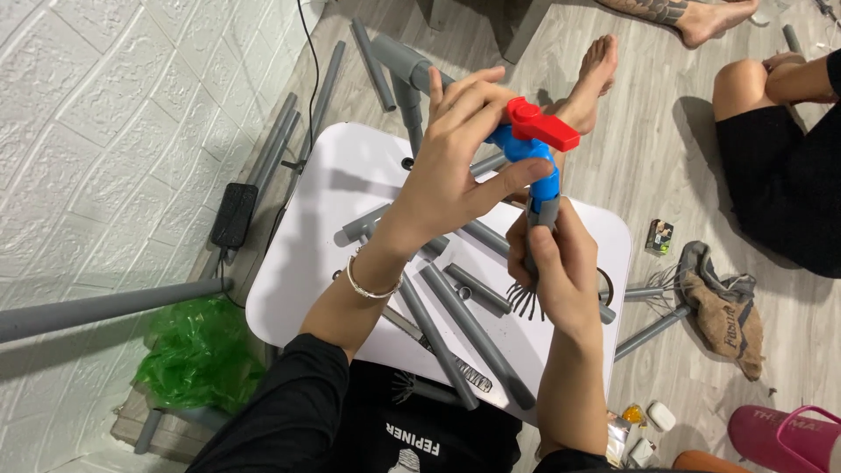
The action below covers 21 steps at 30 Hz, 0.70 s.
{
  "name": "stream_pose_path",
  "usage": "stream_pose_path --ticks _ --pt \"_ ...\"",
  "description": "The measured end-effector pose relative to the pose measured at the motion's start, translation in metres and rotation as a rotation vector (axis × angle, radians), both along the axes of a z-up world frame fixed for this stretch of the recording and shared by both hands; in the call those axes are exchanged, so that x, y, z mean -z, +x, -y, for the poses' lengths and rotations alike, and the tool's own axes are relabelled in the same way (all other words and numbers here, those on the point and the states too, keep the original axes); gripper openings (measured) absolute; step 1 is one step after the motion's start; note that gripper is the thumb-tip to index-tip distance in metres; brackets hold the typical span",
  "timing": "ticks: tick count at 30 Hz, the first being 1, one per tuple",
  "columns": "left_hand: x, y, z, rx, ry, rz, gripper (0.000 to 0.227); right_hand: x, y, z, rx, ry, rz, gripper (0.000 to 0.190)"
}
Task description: Assembling a structure by fitting grey PVC pipes into blue and red plastic connectors and valves on a small table.
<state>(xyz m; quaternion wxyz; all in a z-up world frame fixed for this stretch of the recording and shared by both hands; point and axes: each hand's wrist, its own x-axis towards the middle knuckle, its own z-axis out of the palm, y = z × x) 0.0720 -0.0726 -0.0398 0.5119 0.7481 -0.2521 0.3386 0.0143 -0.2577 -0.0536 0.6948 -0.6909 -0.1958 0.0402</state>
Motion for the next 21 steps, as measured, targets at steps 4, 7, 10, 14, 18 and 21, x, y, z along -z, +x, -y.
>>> stream_pose_path --ticks 4,7,10,14,18,21 --pt "-0.004 -0.005 -0.005 0.011 0.007 -0.013 0.053 -0.002 -0.006 -0.005 0.102 -0.118 0.107 0.032" --pt "-0.007 -0.006 -0.009 0.012 0.027 0.023 0.051 -0.008 -0.009 -0.009 0.143 -0.166 0.129 0.024" --pt "-0.006 -0.004 -0.012 0.088 0.005 0.026 0.056 -0.015 -0.013 -0.012 0.214 -0.268 0.187 0.023" --pt "0.001 -0.003 -0.011 0.081 0.165 0.012 0.072 -0.01 -0.016 -0.01 0.341 -0.375 0.243 0.027" --pt "0.0 -0.003 -0.014 0.059 0.209 0.027 0.078 -0.007 -0.012 -0.013 0.4 -0.407 0.329 0.028" --pt "-0.002 -0.004 -0.016 0.078 0.197 0.018 0.065 -0.008 -0.011 -0.015 0.421 -0.407 0.369 0.025"
